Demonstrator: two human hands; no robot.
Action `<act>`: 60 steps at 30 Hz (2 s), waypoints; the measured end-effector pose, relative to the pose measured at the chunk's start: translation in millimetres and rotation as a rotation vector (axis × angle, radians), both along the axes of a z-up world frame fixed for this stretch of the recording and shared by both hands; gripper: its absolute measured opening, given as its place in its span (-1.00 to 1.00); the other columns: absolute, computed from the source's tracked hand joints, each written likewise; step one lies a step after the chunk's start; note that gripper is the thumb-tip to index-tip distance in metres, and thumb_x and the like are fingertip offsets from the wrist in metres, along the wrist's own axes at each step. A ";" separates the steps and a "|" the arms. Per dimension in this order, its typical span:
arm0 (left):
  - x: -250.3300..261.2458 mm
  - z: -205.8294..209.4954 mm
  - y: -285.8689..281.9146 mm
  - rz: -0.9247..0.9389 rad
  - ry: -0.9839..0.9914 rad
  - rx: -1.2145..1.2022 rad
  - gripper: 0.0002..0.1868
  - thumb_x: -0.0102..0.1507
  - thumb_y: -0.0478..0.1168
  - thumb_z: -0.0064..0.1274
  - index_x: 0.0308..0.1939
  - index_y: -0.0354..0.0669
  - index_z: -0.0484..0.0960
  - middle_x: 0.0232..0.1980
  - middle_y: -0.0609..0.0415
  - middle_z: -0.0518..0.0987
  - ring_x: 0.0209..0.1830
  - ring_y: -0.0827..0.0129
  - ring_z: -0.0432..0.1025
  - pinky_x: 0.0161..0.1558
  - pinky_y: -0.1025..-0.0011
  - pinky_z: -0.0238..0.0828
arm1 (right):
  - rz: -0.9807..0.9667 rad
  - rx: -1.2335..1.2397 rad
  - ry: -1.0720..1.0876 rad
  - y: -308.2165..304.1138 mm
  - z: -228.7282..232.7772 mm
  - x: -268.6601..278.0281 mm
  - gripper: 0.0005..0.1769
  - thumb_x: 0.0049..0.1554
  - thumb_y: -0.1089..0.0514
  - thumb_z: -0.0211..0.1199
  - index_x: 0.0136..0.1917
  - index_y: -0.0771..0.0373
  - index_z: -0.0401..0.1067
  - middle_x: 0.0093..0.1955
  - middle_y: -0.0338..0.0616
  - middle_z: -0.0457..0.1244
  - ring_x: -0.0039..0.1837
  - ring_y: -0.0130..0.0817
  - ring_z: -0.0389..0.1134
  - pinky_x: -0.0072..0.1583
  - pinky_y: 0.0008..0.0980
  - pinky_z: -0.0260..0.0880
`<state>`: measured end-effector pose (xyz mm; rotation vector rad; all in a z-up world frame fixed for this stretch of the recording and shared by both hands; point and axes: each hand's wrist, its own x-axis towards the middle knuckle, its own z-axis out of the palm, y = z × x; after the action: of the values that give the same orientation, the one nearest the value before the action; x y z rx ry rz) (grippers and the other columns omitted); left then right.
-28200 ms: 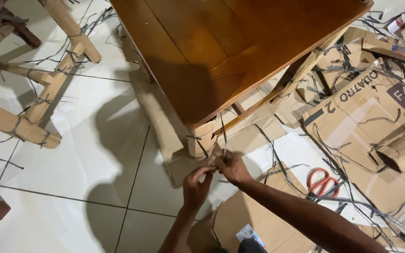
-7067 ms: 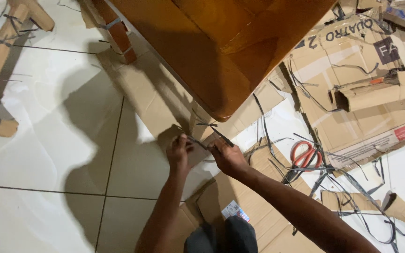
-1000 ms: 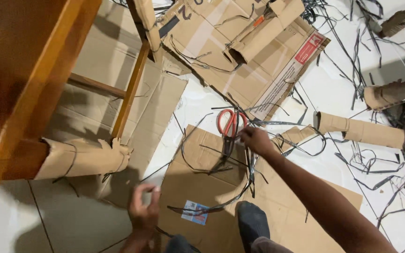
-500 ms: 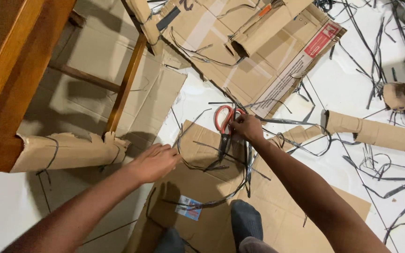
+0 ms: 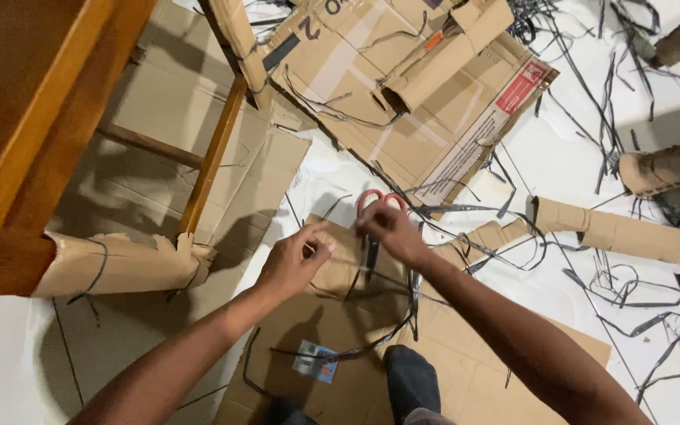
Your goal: Wrap the legs of a wooden chair with cardboard and secure them with plastic ties
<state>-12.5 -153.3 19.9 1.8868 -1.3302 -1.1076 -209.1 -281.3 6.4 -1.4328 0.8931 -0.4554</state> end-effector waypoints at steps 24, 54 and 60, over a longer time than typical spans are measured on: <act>-11.6 -24.7 -14.6 0.238 0.408 -0.095 -0.69 0.42 -0.11 -0.04 -0.07 -0.20 0.76 -0.35 -0.06 0.71 -0.39 0.38 0.62 -0.28 0.41 0.63 | 0.234 0.084 0.085 39.3 56.7 -9.3 -0.80 0.20 0.09 0.22 0.05 0.19 0.38 -0.24 -0.12 0.39 -0.13 -0.27 0.43 -0.02 -0.30 0.40; 51.8 3.0 55.5 0.608 0.214 -0.055 -0.66 0.46 -0.07 -0.13 -0.08 -0.20 0.69 -0.35 -0.05 0.69 -0.37 0.33 0.59 -0.23 0.44 0.56 | 0.397 -0.232 0.190 -7.3 56.9 72.1 -0.73 0.19 -0.03 0.23 0.03 0.16 0.53 -0.15 0.08 0.41 0.03 0.05 0.44 0.15 -0.07 0.38; 71.5 -16.7 133.4 0.629 -0.113 0.106 -0.73 0.35 0.02 -0.02 -0.03 0.03 0.68 -0.22 0.01 0.72 -0.14 0.20 0.64 -0.02 0.23 0.59 | 0.336 -0.084 0.171 28.3 34.9 126.0 -0.79 0.15 -0.08 0.26 -0.08 0.05 0.55 -0.35 -0.22 0.33 -0.14 -0.32 0.36 0.04 -0.31 0.34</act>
<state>59.0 -20.0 3.2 2.2460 -0.6475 -0.7594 -83.1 -253.0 41.3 -1.6807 0.7539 -0.1197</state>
